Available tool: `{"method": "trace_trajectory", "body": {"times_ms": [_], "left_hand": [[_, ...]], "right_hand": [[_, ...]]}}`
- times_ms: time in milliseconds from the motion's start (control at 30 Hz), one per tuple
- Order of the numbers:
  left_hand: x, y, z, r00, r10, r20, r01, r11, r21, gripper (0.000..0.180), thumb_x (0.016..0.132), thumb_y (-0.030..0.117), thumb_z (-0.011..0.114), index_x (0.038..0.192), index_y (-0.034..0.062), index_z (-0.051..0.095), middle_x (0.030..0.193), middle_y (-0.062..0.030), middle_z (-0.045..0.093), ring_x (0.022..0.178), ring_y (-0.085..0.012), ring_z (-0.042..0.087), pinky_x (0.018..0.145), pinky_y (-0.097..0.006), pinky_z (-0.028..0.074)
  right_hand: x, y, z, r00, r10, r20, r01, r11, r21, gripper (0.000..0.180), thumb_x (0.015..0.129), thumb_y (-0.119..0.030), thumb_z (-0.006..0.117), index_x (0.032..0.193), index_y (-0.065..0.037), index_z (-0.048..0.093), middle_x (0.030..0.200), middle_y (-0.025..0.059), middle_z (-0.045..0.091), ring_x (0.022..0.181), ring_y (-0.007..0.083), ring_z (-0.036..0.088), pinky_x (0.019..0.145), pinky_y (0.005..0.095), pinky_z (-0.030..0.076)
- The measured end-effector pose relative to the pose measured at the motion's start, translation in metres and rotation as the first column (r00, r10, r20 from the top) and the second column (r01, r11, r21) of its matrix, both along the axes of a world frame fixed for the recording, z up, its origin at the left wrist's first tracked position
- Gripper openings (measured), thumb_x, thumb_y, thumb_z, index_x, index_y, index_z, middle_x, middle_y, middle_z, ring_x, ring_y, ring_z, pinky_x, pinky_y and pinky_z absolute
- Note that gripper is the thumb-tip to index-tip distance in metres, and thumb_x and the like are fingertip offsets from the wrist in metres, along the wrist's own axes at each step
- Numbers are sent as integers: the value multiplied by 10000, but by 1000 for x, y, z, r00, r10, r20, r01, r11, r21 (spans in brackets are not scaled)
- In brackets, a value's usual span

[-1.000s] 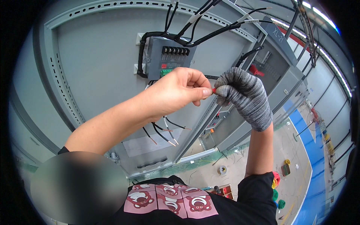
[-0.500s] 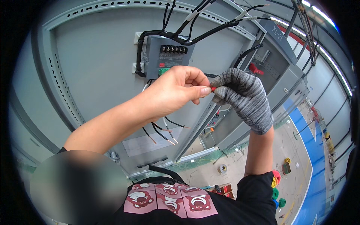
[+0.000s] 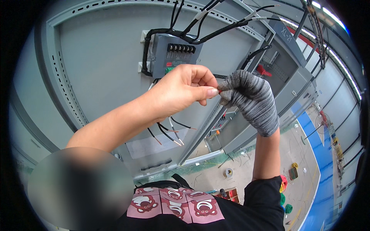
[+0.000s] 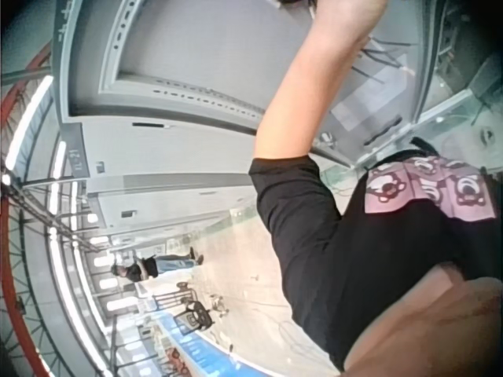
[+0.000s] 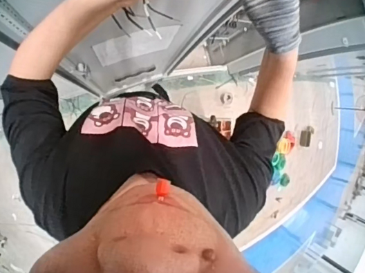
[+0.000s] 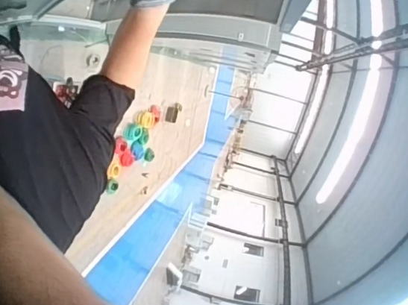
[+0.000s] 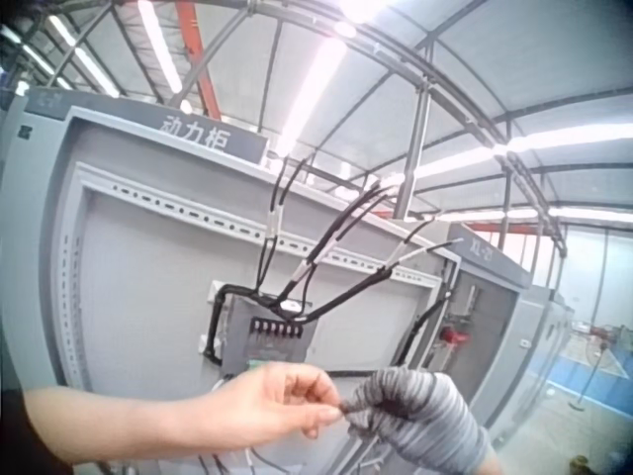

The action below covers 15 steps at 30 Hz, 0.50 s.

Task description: The person strips the ends of several black wires, slides red heat shrink tubing onto them, and uses a crimping tool to attach connectors. The work is performed inside an open electrical cabinet with multiple wires and components visible.

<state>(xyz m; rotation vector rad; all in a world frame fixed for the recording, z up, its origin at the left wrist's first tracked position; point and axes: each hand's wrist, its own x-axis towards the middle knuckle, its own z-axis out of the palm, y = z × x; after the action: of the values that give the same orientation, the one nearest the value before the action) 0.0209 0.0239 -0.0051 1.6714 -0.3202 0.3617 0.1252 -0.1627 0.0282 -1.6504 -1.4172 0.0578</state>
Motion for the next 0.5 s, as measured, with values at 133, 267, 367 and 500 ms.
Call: {"method": "trace_trajectory", "body": {"times_ms": [133,267,367,500], "left_hand": [[2,1,-3,998,-23,52,25,999,-37,184,880,123,695,978,20,578,822,-11,605,725,-72,580,689,-227,501],[3,-1,-1,998,-27,65,29,999,-39,187,878,124,698,979,29,573,829,-14,600,731,-70,582,690,-231,509],[3,1,-5,998,-18,55,21,999,-49,193,879,124,698,985,29,567,832,-17,604,731,-74,586,688,-230,507],[3,-1,-4,997,-14,70,18,998,-66,217,869,122,710,986,37,548,815,-14,607,719,-81,598,684,-229,505]], "right_hand": [[-3,1,0,995,20,-99,-19,1000,14,142,872,-14,683,1005,31,662,820,64,689,700,114,664,626,247,556],[-2,2,-3,987,23,-162,-16,999,44,152,876,-13,674,1019,37,657,845,66,690,704,116,661,624,247,556],[0,3,-2,975,62,-215,-67,998,-14,153,879,-28,673,1018,35,662,842,65,688,696,108,656,621,249,555],[-6,2,2,981,-4,-196,-7,999,-53,144,883,-51,669,1004,26,671,806,48,679,686,100,651,619,246,550]]}}
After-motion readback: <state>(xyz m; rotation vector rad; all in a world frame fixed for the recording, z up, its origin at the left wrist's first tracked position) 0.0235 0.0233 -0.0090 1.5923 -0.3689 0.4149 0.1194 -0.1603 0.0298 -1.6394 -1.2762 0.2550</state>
